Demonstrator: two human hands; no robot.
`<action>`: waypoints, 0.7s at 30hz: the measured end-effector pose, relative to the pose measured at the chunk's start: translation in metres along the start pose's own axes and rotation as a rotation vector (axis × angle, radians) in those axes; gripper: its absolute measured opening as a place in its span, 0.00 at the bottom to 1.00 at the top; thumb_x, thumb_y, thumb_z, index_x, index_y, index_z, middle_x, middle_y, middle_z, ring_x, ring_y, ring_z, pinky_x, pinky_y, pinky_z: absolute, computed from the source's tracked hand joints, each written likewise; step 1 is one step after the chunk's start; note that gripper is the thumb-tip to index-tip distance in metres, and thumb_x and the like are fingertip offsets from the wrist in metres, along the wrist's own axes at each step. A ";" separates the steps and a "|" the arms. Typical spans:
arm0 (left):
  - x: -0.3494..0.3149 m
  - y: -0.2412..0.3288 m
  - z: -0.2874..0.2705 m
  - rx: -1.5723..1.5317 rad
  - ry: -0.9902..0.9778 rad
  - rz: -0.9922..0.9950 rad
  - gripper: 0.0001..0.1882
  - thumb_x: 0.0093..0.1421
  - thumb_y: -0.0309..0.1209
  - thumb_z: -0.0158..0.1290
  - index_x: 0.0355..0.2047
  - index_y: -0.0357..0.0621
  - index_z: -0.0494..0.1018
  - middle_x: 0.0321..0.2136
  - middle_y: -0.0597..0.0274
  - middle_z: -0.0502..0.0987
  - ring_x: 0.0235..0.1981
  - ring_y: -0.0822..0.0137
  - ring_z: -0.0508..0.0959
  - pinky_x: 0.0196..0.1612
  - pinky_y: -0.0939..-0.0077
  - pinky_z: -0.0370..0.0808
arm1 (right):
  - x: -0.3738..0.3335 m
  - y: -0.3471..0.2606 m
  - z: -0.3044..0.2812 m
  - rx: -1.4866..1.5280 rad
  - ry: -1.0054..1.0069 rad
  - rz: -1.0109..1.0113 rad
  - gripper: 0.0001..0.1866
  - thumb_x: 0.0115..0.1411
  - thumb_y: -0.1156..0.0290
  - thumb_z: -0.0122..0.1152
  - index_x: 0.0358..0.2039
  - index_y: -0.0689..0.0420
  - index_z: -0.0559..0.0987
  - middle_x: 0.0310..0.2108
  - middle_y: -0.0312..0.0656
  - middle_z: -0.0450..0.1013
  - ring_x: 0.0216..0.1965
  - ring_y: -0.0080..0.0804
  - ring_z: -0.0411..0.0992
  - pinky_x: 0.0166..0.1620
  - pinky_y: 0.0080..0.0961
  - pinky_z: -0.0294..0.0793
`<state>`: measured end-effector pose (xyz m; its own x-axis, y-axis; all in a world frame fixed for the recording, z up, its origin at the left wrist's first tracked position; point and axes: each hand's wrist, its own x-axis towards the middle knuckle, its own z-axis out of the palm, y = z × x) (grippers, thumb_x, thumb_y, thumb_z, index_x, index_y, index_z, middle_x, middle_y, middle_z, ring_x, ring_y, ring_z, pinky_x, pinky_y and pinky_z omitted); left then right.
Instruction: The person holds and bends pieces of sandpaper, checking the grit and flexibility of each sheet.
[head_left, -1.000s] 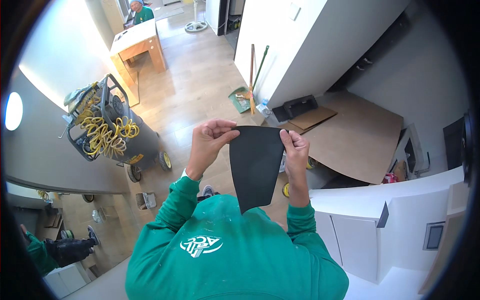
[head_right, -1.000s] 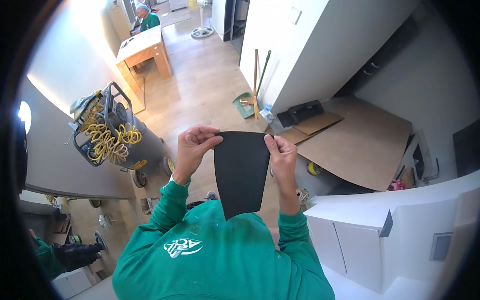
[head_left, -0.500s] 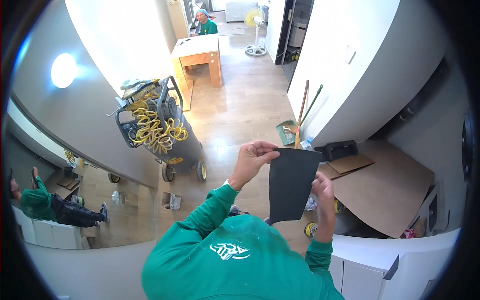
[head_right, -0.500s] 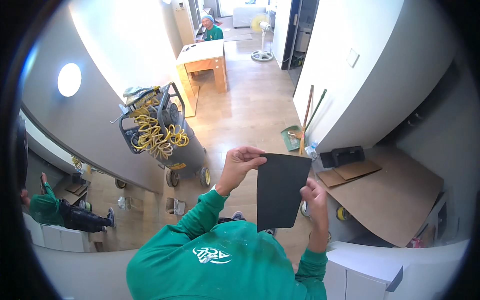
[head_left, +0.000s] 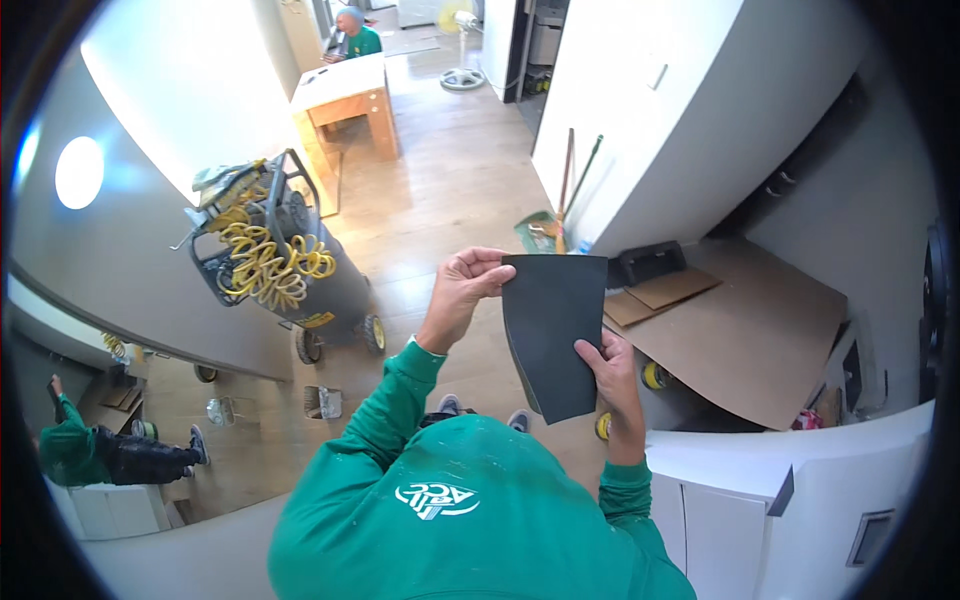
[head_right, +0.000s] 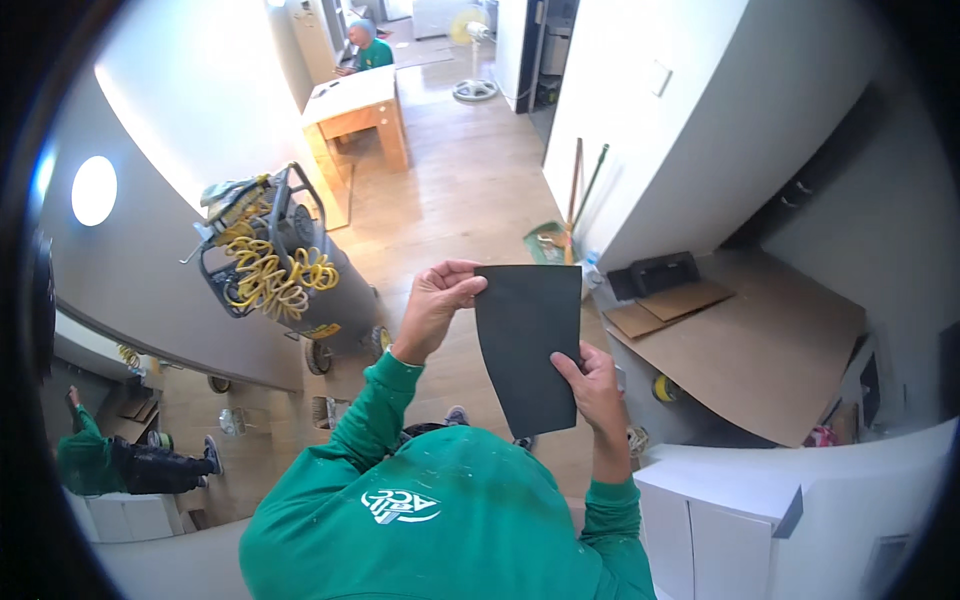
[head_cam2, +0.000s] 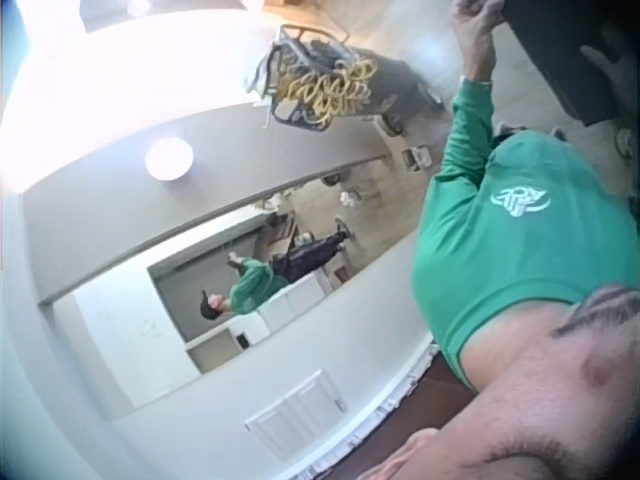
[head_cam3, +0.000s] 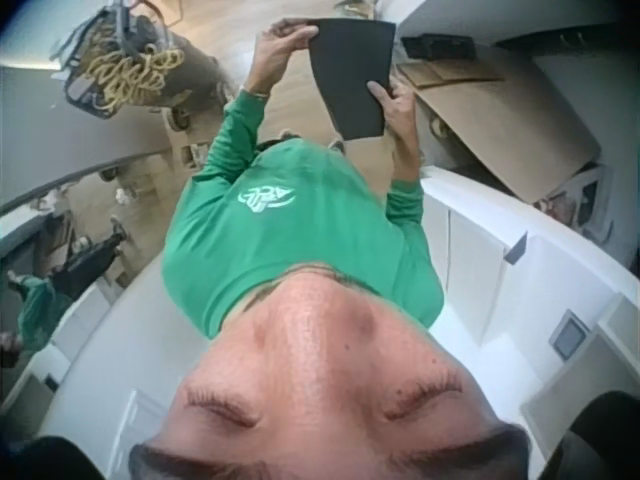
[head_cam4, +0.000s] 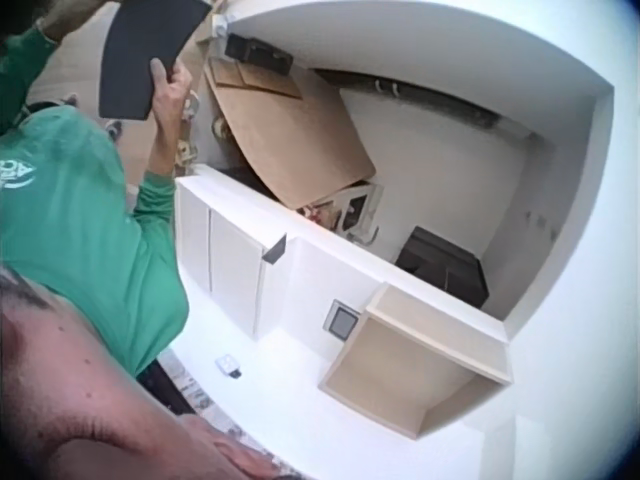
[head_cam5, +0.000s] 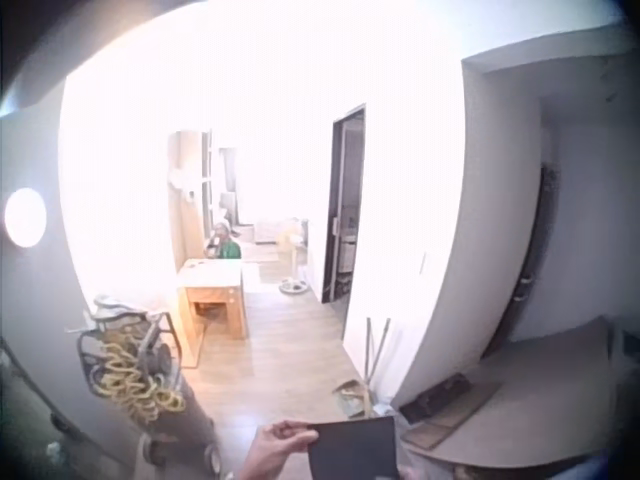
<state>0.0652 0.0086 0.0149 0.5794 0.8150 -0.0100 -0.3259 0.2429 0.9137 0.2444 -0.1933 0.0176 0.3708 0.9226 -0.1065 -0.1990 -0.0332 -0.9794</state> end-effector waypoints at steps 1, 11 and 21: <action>0.002 0.001 0.000 -0.040 -0.032 -0.003 0.13 0.62 0.27 0.62 0.45 0.37 0.75 0.35 0.62 0.84 0.34 0.77 0.82 0.38 0.82 0.78 | 0.000 0.001 -0.001 0.029 -0.013 -0.006 0.15 0.65 0.72 0.63 0.49 0.68 0.78 0.39 0.41 0.80 0.36 0.21 0.77 0.41 0.19 0.79; -0.020 -0.005 0.018 -0.138 -0.251 -0.180 0.14 0.67 0.34 0.56 0.46 0.36 0.77 0.39 0.63 0.82 0.38 0.74 0.81 0.42 0.78 0.79 | -0.006 -0.001 -0.006 0.053 0.058 -0.132 0.14 0.66 0.72 0.62 0.49 0.67 0.78 0.41 0.42 0.80 0.37 0.21 0.78 0.41 0.18 0.78; -0.027 0.006 0.029 0.058 -0.187 -0.054 0.15 0.65 0.33 0.58 0.44 0.33 0.78 0.35 0.61 0.83 0.34 0.75 0.81 0.38 0.78 0.80 | -0.012 0.001 0.001 -0.210 0.199 -0.225 0.11 0.65 0.73 0.63 0.44 0.67 0.80 0.34 0.36 0.79 0.32 0.15 0.72 0.34 0.15 0.73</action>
<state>0.0692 -0.0273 0.0328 0.7255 0.6881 0.0114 -0.2502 0.2483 0.9358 0.2390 -0.2045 0.0182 0.5575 0.8235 0.1048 0.0904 0.0652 -0.9938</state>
